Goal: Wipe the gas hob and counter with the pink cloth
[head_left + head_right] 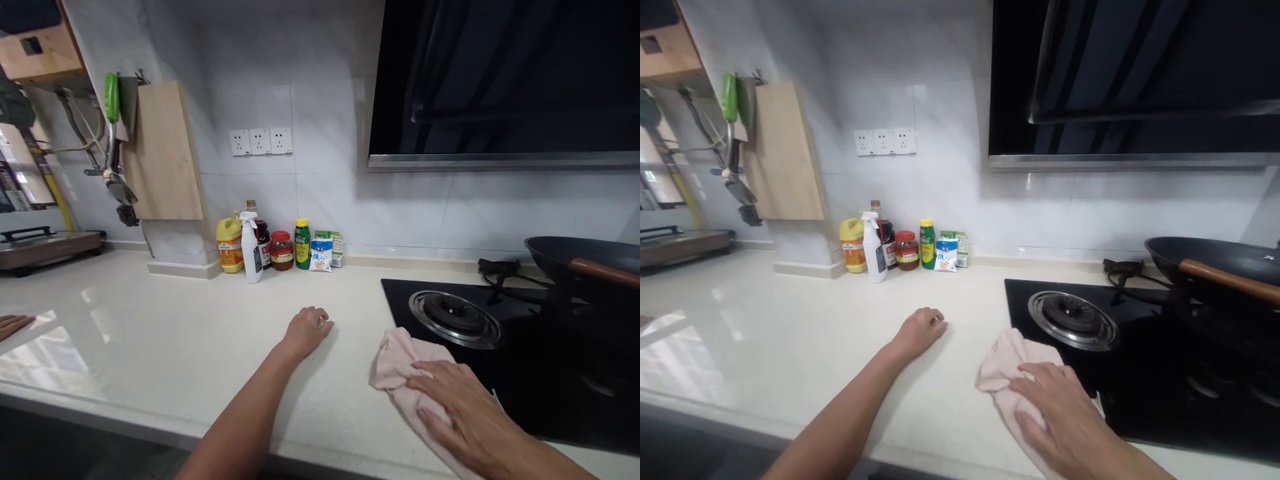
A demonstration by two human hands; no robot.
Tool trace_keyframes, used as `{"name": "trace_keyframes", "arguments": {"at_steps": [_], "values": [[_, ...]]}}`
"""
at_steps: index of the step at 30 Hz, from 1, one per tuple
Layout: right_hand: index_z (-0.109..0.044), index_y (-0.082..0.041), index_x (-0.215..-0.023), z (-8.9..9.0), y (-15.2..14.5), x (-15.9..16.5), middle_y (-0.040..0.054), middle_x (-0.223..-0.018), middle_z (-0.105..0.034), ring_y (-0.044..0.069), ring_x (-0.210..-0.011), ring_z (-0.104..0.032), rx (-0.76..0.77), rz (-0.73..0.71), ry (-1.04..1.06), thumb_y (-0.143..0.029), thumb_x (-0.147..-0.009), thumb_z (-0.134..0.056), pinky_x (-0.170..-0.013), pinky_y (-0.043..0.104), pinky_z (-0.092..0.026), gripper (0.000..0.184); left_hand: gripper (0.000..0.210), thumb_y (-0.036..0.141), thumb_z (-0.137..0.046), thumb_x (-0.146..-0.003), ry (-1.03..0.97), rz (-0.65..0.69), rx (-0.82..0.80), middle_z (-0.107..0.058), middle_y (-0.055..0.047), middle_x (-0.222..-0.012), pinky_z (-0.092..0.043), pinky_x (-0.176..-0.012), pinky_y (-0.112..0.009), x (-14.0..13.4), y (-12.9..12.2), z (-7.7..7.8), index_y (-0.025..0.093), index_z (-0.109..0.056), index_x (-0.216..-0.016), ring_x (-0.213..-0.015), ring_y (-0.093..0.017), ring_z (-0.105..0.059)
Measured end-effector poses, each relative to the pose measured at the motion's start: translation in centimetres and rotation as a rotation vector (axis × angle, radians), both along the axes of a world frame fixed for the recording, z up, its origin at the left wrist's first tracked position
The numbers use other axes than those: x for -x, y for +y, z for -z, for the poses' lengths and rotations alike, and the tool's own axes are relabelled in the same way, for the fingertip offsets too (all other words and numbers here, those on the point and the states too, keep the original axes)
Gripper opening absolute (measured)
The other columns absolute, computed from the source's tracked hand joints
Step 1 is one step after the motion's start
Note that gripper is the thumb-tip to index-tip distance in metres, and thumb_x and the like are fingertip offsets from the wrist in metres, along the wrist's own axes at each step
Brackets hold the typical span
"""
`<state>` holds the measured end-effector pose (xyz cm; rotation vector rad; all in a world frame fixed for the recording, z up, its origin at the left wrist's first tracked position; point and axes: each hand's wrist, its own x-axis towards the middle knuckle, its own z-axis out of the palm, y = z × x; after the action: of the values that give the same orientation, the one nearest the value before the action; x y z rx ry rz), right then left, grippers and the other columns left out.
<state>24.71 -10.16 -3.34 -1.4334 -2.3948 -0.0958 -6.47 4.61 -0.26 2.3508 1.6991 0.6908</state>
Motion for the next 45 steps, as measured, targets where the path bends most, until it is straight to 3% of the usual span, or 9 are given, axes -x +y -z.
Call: {"name": "trace_keyframes", "arguments": {"at_steps": [4, 9, 18, 24, 30, 34, 38, 41, 45], "values": [[-0.059, -0.041, -0.13, -0.7, 0.7, -0.9, 0.0035, -0.139, -0.057, 0.03, -0.127, -0.05, 0.063, 0.012, -0.021, -0.055, -0.096, -0.043, -0.107, 0.053, -0.033, 0.04, 0.024, 0.036, -0.054, -0.089, 0.003, 0.022, 0.002, -0.07, -0.008, -0.102, -0.047, -0.084, -0.032, -0.5, -0.2, 0.1, 0.022, -0.069, -0.101, -0.101, -0.024, -0.063], [-0.062, -0.037, -0.128, -1.2, 6.6, 0.6, 0.0046, -0.14, -0.057, 0.028, -0.126, -0.051, 0.027, 0.061, -0.068, -0.054, -0.098, -0.036, -0.104, 0.051, -0.034, 0.043, 0.025, 0.036, -0.054, -0.089, 0.004, 0.029, 0.016, -0.07, -0.008, -0.103, -0.048, -0.085, -0.033, -0.4, -0.1, 0.2, 0.023, -0.069, -0.103, -0.103, -0.025, -0.063], [-0.054, -0.03, -0.138, -2.4, 18.8, 6.9, 0.0084, -0.14, -0.056, 0.033, -0.123, -0.051, 0.104, 0.189, -0.198, -0.043, -0.094, -0.035, -0.099, 0.055, -0.03, 0.05, 0.031, 0.042, -0.048, -0.092, 0.007, 0.007, 0.059, -0.069, -0.007, -0.108, -0.048, -0.086, -0.034, -0.2, 0.2, -0.1, 0.023, -0.068, -0.108, -0.102, -0.025, -0.064], [-0.051, -0.026, -0.14, -3.0, 23.1, 11.4, 0.013, -0.141, -0.054, 0.038, -0.123, -0.049, 0.151, 0.276, -0.13, -0.045, -0.094, -0.03, -0.096, 0.062, -0.032, 0.054, 0.036, 0.045, -0.044, -0.096, 0.011, -0.058, -0.001, -0.064, -0.008, -0.118, -0.045, -0.094, -0.035, -0.1, 0.1, -0.9, 0.024, -0.065, -0.115, -0.112, -0.025, -0.06], [-0.051, -0.035, -0.139, -3.4, 21.0, 17.6, 0.0055, -0.15, -0.046, 0.036, -0.127, -0.046, 0.152, 0.068, -0.139, -0.051, -0.095, -0.033, -0.097, 0.058, -0.033, 0.05, 0.036, 0.045, -0.042, -0.098, -0.049, -0.145, -0.116, -0.062, -0.008, -0.117, -0.043, -0.095, -0.033, 0.6, 0.3, -2.1, 0.025, -0.066, -0.115, -0.115, -0.024, -0.057], [-0.047, -0.031, -0.142, -2.9, 16.2, 21.1, 0.0075, -0.145, -0.051, 0.035, -0.126, -0.045, 0.044, -0.296, -0.125, -0.044, -0.093, -0.04, -0.094, 0.052, -0.036, 0.051, 0.035, 0.044, -0.044, -0.097, -0.091, -0.172, -0.108, -0.064, -0.008, -0.112, -0.043, -0.095, -0.031, 0.9, 0.5, -2.2, 0.023, -0.069, -0.109, -0.112, -0.023, -0.058], [-0.047, -0.029, -0.142, -2.8, 11.1, 20.8, 0.0086, -0.148, -0.047, 0.034, -0.129, -0.04, 0.026, -0.547, -0.039, -0.046, -0.089, -0.051, -0.098, 0.051, -0.032, 0.056, 0.039, 0.048, -0.041, -0.097, -0.1, -0.117, -0.013, -0.067, -0.008, -0.112, -0.045, -0.092, -0.03, 1.0, 0.8, -1.9, 0.022, -0.068, -0.109, -0.107, -0.023, -0.061], [-0.053, -0.036, -0.135, -3.2, 9.4, 18.7, 0.0049, -0.146, -0.049, 0.031, -0.125, -0.044, 0.108, -0.582, -0.049, -0.047, -0.09, -0.051, -0.097, 0.049, -0.033, 0.047, 0.04, 0.048, -0.042, -0.095, -0.076, -0.095, 0.039, -0.068, -0.01, -0.111, -0.046, -0.09, -0.033, 0.9, 1.0, -1.5, 0.022, -0.069, -0.108, -0.104, -0.025, -0.063], [-0.053, -0.033, -0.136, -3.5, 11.4, 16.0, 0.0086, -0.14, -0.052, 0.031, -0.121, -0.046, 0.129, -0.418, -0.111, -0.045, -0.093, -0.046, -0.097, 0.051, -0.031, 0.045, 0.038, 0.047, -0.044, -0.093, -0.064, -0.045, 0.063, -0.069, -0.009, -0.108, -0.047, -0.088, -0.032, 0.6, 0.9, -1.3, 0.022, -0.071, -0.102, -0.103, -0.025, -0.063]]}}
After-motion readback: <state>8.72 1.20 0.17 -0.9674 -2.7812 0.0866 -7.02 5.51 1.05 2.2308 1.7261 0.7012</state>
